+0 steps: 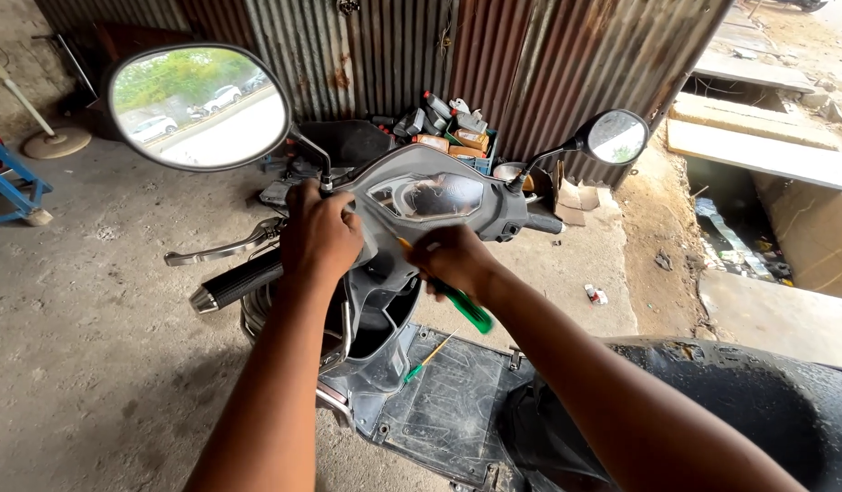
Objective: Removing the front cowl of a scooter using a screwdriver.
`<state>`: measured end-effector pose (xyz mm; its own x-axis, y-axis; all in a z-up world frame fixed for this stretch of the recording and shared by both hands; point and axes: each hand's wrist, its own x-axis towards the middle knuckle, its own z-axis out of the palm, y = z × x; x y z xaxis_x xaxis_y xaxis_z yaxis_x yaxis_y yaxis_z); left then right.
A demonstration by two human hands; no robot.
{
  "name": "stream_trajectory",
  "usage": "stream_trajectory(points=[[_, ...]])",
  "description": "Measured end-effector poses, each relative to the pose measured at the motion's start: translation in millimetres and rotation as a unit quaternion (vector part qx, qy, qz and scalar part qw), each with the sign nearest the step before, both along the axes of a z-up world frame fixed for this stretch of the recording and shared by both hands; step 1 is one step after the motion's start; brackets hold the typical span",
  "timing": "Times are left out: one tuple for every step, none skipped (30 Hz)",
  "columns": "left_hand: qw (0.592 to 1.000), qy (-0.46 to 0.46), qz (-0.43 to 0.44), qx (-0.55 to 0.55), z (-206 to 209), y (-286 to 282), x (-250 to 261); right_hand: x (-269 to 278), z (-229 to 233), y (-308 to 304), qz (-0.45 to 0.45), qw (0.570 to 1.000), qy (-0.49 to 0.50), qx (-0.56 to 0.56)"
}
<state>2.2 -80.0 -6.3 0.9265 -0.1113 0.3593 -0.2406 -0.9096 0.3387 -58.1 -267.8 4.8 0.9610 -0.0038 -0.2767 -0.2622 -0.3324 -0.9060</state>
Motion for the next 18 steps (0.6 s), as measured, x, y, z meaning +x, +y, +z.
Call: stream_trajectory(points=[[0.997, -0.047, 0.046, 0.029, 0, -4, -4, -1, -11, -9, -0.016, 1.0, -0.004, 0.009], [0.99, -0.096, 0.09, 0.058, 2, -8, -7, -2, -22, -19, -0.034, 0.999, -0.009, 0.019], [0.989, -0.098, 0.089, 0.06, 2, -15, -14, -2, -26, -28, -0.035, 0.999, -0.011, 0.021], [0.988, -0.124, 0.066, 0.063, 2, -22, -21, -4, -31, -38, -0.052, 0.998, -0.017, 0.035], [0.985, -0.151, 0.044, 0.067, 2, -31, -27, -5, -36, -49, -0.069, 0.996, -0.023, 0.049], [0.985, -0.154, 0.043, 0.068, -4, -45, -27, -5, -35, -58, -0.07, 0.996, -0.025, 0.051], [0.991, -0.131, -0.013, 0.014, -11, -61, -27, -5, -34, -69, -0.094, 0.993, -0.027, 0.071], [0.992, -0.103, -0.067, -0.04, -19, -77, -28, -7, -35, -80, -0.116, 0.989, -0.025, 0.09], [0.992, -0.102, -0.066, -0.04, -23, -90, -29, -3, -46, -93, -0.114, 0.989, -0.024, 0.091], [0.989, -0.07, -0.085, -0.095, -24, -106, -27, 3, -55, -110, -0.107, 0.988, -0.042, 0.101], [0.982, -0.037, -0.105, -0.15, -26, -123, -24, 10, -64, -127, -0.1, 0.987, -0.061, 0.111], [0.982, -0.035, -0.103, -0.154, -37, -139, -17, 14, -76, -144, -0.099, 0.988, -0.059, 0.107], [0.972, -0.014, -0.116, -0.205, -49, -155, -8, 17, -88, -161, -0.066, 0.992, -0.06, 0.091], [0.959, 0.001, -0.129, -0.254, -57, -171, 6, 28, -98, -178, -0.031, 0.994, -0.067, 0.077], [0.958, -0.004, -0.127, -0.256, -63, -187, 23, 33, -94, -186, -0.027, 0.994, -0.071, 0.074], [0.949, 0.042, -0.125, -0.286, -74, -203, 33, 29, -94, -195, -0.012, 0.994, -0.066, 0.089], [0.937, 0.087, -0.123, -0.315, -84, -219, 42, 24, -93, -202, 0.003, 0.993, -0.061, 0.105], [0.937, 0.086, -0.126, -0.314, -91, -231, 56, 28, -97, -208, 0.001, 0.992, -0.064, 0.106]])
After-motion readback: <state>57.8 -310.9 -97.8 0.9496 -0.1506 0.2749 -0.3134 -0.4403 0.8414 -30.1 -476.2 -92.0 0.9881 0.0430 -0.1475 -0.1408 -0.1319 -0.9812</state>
